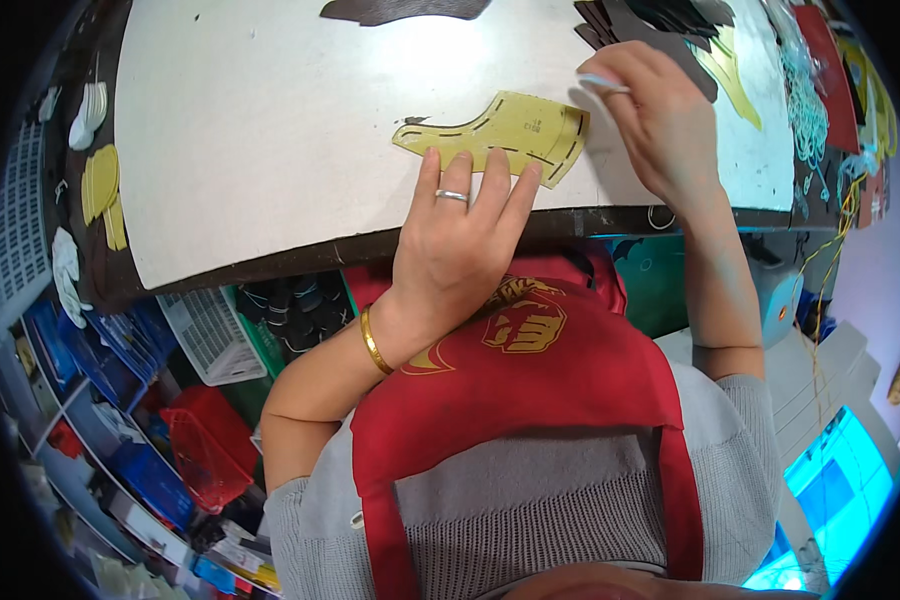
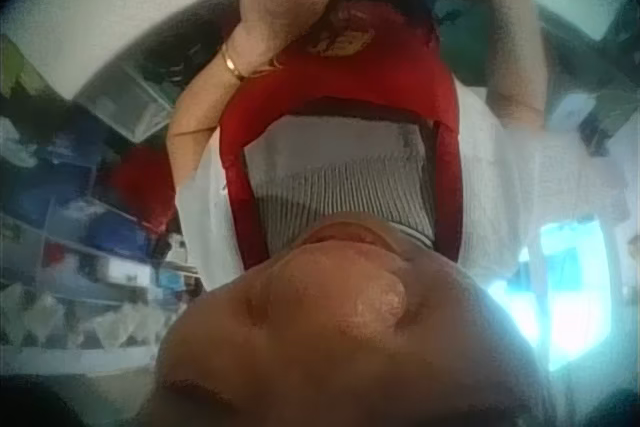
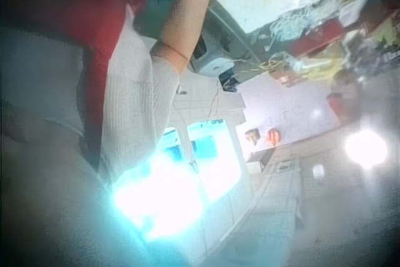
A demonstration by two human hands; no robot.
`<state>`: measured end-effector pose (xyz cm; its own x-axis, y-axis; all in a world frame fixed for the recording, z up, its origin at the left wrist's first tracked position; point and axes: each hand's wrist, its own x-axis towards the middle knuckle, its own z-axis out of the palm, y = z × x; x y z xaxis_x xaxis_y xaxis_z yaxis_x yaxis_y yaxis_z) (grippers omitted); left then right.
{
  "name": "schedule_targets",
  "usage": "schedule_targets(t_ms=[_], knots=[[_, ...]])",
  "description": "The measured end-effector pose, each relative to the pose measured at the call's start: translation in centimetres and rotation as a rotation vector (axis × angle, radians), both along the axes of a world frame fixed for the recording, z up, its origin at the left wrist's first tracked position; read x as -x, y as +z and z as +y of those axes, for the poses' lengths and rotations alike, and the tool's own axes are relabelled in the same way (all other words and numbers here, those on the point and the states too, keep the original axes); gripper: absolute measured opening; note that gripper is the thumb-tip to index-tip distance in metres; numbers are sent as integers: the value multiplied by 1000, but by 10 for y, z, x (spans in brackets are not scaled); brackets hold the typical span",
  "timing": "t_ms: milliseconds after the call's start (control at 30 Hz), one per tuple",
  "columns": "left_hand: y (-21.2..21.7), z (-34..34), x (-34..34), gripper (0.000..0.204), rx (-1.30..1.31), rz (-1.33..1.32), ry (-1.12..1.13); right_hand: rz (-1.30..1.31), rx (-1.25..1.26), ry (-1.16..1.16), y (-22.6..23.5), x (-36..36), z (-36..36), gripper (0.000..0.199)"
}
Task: The person places a template onto leather pieces one by one, traces markings onto each piece using a marking pen, and stacks the leather pieces by hand.
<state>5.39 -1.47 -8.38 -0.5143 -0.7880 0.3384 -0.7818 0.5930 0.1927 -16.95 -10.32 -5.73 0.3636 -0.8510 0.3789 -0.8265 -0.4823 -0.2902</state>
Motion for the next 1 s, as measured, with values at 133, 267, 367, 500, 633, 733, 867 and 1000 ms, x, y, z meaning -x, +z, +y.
schedule_targets(t_ms=[133, 267, 367, 500, 633, 733, 867, 1000], knots=[[-3, 4, -3, 40, 22, 38, 18, 21, 149, 275, 16, -27, -10, 15], [-4, 5, -1, 39, 8, 44, -2, -353, -636, 276, 12, -72, -9, 24], [-9, 6, 1, 39, 27, 42, -6, -257, -540, 368, 2, -87, -12, 20], [-6, 6, -1, 39, 16, 22, -43, -84, -365, 459, 3, -86, -18, 16], [-5, 7, 0, 41, -15, -4, -35, 165, -27, 432, 14, -48, -39, 30], [-7, 5, -1, 42, 23, 1, -31, 70, -32, 352, 22, -36, -37, 26], [-8, 3, 2, 42, 27, 34, -26, -302, -370, 332, 12, -33, -2, 24], [-7, 1, 0, 36, 41, 11, -43, -122, -308, 375, 7, -30, 9, 23]])
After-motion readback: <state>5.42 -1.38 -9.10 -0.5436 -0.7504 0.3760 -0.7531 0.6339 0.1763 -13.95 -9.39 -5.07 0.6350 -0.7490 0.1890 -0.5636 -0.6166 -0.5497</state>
